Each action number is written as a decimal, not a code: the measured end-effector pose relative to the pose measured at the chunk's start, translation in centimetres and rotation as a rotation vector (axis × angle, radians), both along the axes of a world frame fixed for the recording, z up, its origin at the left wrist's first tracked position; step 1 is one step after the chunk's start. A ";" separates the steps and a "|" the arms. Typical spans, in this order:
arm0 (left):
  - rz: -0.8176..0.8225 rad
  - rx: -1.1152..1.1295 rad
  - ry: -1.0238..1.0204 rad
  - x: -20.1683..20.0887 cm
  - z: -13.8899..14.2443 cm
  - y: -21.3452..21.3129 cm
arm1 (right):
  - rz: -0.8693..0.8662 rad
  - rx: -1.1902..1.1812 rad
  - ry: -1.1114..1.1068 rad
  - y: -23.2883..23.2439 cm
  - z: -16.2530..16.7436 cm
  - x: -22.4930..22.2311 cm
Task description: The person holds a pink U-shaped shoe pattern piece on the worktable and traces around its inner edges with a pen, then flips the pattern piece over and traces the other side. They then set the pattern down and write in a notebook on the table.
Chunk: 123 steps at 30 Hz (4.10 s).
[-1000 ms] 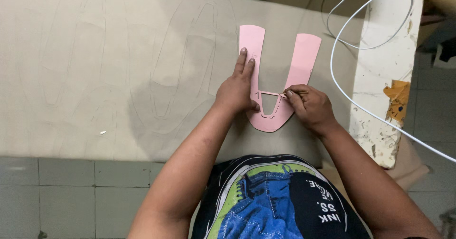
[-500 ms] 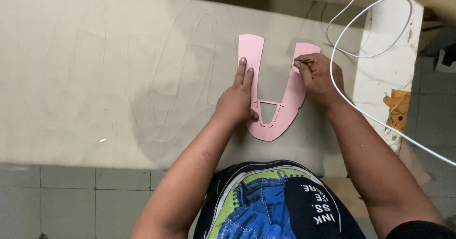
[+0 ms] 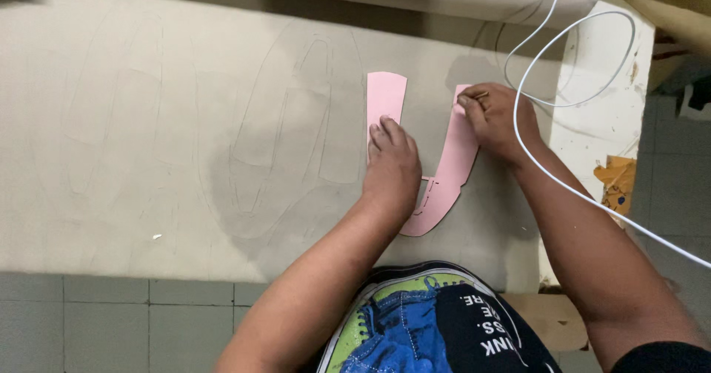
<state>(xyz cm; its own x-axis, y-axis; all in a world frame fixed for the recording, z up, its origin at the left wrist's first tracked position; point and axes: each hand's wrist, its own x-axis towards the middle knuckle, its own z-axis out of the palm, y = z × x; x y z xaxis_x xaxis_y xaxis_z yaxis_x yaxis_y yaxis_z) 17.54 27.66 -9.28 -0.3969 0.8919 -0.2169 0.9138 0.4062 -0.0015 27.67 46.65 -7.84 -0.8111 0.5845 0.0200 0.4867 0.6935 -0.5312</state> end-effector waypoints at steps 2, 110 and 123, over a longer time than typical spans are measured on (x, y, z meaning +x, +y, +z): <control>-0.011 -0.062 -0.071 -0.1 1.3 0.4 | 0.079 0.062 -0.010 0.1 -0.2 0.3; -0.097 0.077 -0.250 -2.2 -2.1 0.2 | 0.243 -0.141 0.262 -19.0 -2.1 8.2; 0.079 0.117 -0.524 -4.4 2.4 -2.9 | 0.298 -0.086 0.255 -18.1 -1.5 3.6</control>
